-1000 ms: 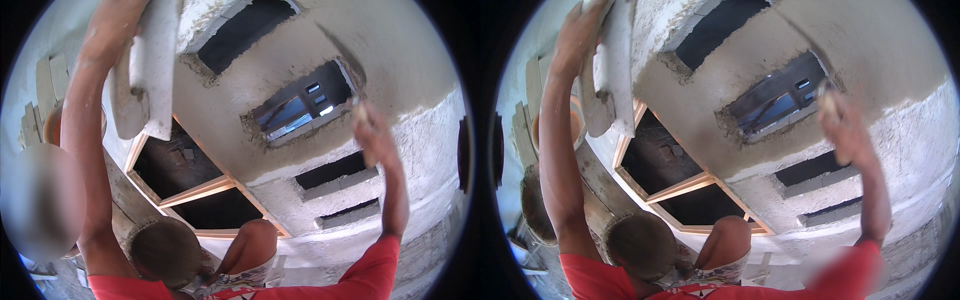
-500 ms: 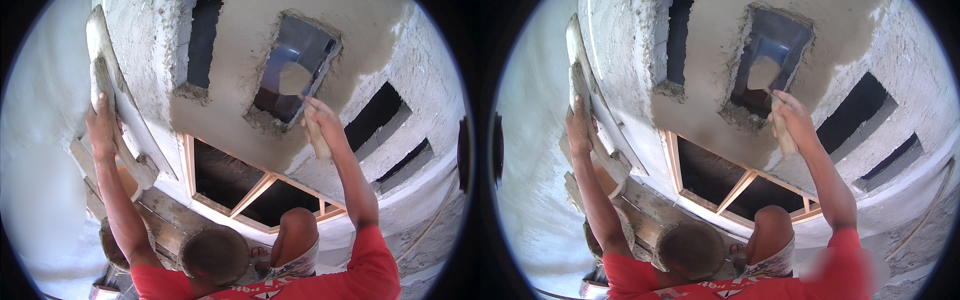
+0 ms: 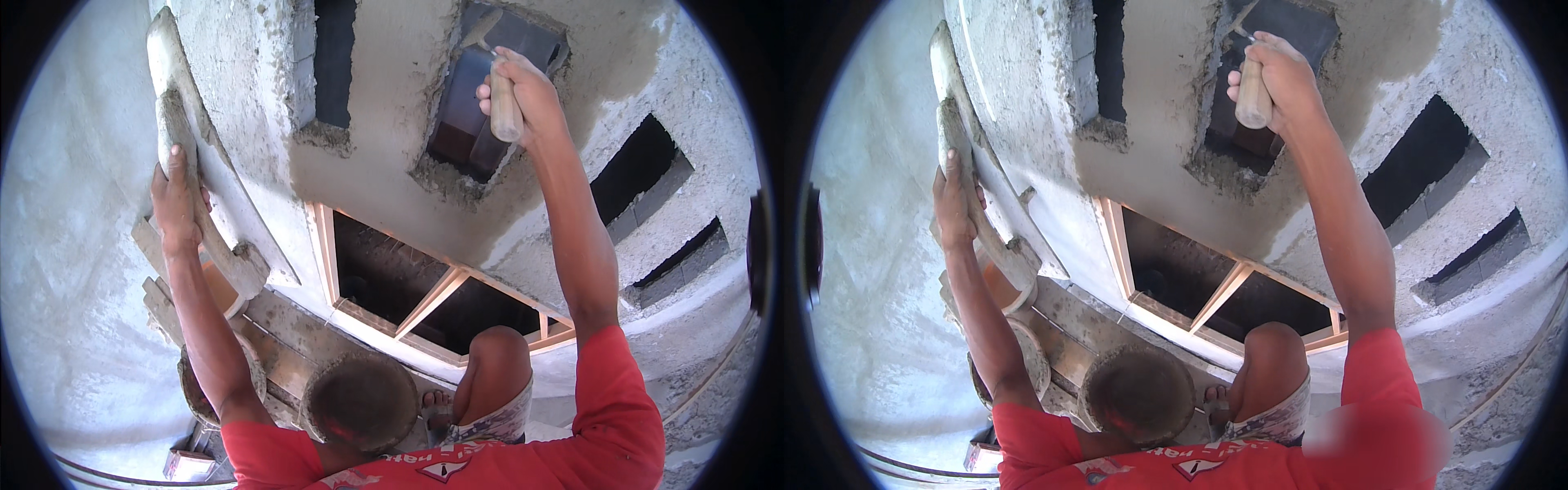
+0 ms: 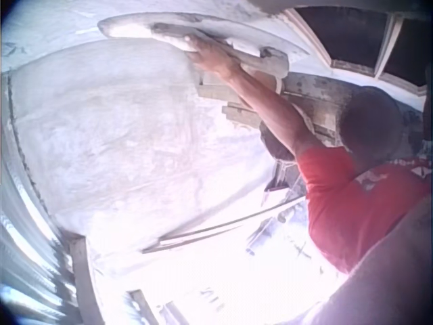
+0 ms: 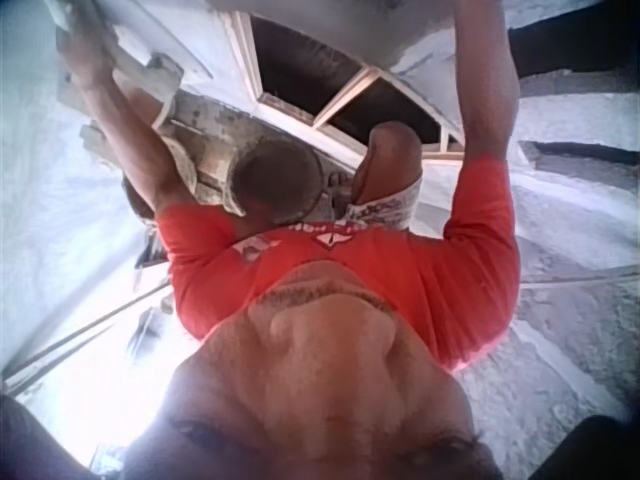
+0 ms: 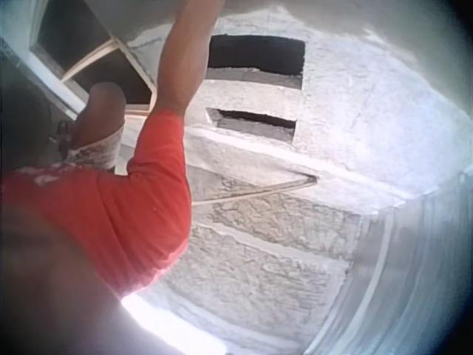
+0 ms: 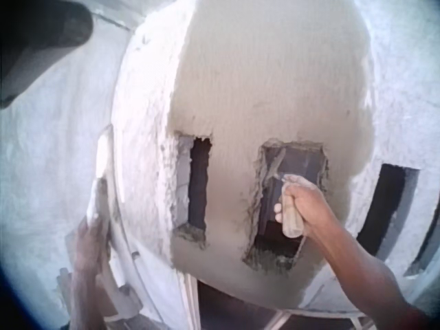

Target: The person applies plaster to a wall using a trowel and smooths it with a float.

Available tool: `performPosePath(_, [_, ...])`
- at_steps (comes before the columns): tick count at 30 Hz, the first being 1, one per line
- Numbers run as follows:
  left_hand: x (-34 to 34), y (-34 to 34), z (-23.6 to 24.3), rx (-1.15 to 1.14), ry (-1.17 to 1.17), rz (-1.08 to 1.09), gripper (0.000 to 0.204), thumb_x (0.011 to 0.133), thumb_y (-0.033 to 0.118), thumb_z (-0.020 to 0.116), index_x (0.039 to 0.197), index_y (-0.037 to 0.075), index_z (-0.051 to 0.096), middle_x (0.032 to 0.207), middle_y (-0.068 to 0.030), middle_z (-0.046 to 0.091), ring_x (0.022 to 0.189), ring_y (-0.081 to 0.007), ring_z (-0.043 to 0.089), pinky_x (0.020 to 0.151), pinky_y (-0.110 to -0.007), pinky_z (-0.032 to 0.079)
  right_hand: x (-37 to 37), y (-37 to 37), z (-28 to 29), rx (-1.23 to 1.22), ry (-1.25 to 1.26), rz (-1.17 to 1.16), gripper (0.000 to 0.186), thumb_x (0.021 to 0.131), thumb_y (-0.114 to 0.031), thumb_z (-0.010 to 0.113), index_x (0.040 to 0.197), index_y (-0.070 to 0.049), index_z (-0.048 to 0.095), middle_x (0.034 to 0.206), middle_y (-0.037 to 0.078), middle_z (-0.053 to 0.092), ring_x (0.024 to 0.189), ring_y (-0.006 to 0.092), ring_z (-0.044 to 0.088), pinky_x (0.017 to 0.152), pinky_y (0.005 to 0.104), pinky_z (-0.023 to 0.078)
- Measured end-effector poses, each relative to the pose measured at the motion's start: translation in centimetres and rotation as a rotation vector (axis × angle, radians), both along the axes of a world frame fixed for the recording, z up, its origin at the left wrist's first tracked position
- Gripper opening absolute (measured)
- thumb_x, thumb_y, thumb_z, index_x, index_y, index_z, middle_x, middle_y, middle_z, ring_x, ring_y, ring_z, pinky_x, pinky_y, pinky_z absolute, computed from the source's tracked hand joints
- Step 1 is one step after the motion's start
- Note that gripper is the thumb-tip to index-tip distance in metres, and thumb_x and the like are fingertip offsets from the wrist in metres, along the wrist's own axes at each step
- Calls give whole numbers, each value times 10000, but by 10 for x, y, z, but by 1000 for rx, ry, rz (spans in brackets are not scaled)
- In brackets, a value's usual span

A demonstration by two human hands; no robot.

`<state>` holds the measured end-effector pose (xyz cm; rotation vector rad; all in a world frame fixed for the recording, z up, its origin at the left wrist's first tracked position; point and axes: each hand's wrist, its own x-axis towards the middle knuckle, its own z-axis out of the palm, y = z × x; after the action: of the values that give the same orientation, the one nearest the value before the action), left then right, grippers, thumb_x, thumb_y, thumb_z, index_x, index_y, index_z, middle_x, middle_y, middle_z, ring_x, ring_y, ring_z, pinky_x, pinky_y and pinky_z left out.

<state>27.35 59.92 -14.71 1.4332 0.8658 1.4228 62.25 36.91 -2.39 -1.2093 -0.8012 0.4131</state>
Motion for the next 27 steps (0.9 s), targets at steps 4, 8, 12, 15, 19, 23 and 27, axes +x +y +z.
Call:
performPosePath(4, [6,-2,0,4,-5,-17,524,959,542,534,1010,21,538,663,-30,521,464,-102,489,418,-244,435,-7,10,3,-15,-13,1,484,931,-93,530,1388,-28,382,868,120,534,639,203,591,491,326,528])
performPosePath(8, [7,-4,3,14,14,-28,535,957,548,532,1022,18,541,667,-30,522,465,-101,491,419,-246,437,-14,18,-19,-107,-25,-16,437,936,-100,529,1351,-45,403,834,117,526,602,203,577,461,313,510])
performPosePath(12, [8,-3,0,-1,39,-18,535,957,550,531,1018,18,546,649,-29,512,461,-99,489,414,-249,429,-22,23,-67,-165,74,-25,411,929,-90,528,1329,-60,436,828,110,525,588,216,576,437,338,489])
performPosePath(15, [9,-7,4,13,10,-33,532,958,547,528,1009,18,551,629,-27,504,458,-100,489,412,-253,423,-23,23,-76,-220,129,-48,466,914,-86,541,1365,-59,428,814,103,517,577,213,568,437,345,488])
performPosePath(19, [10,-8,4,-13,23,5,528,958,542,532,990,15,558,623,-26,500,458,-107,487,414,-265,420,-16,12,-47,-118,14,-62,507,923,-72,528,1411,-56,393,852,106,525,595,209,575,471,337,511])
performPosePath(23, [10,-10,7,0,27,-18,518,959,526,540,978,8,560,635,-31,497,464,-114,482,413,-278,415,-17,19,-40,-74,47,-22,506,928,-65,513,1415,-56,377,868,109,527,603,205,576,482,352,518])
performPosePath(27, [7,-7,6,-31,11,-7,517,959,522,540,982,7,559,651,-36,505,469,-113,483,411,-277,416,-20,33,-92,-165,152,-34,513,927,-57,504,1422,-56,366,920,119,517,602,221,571,486,378,514])
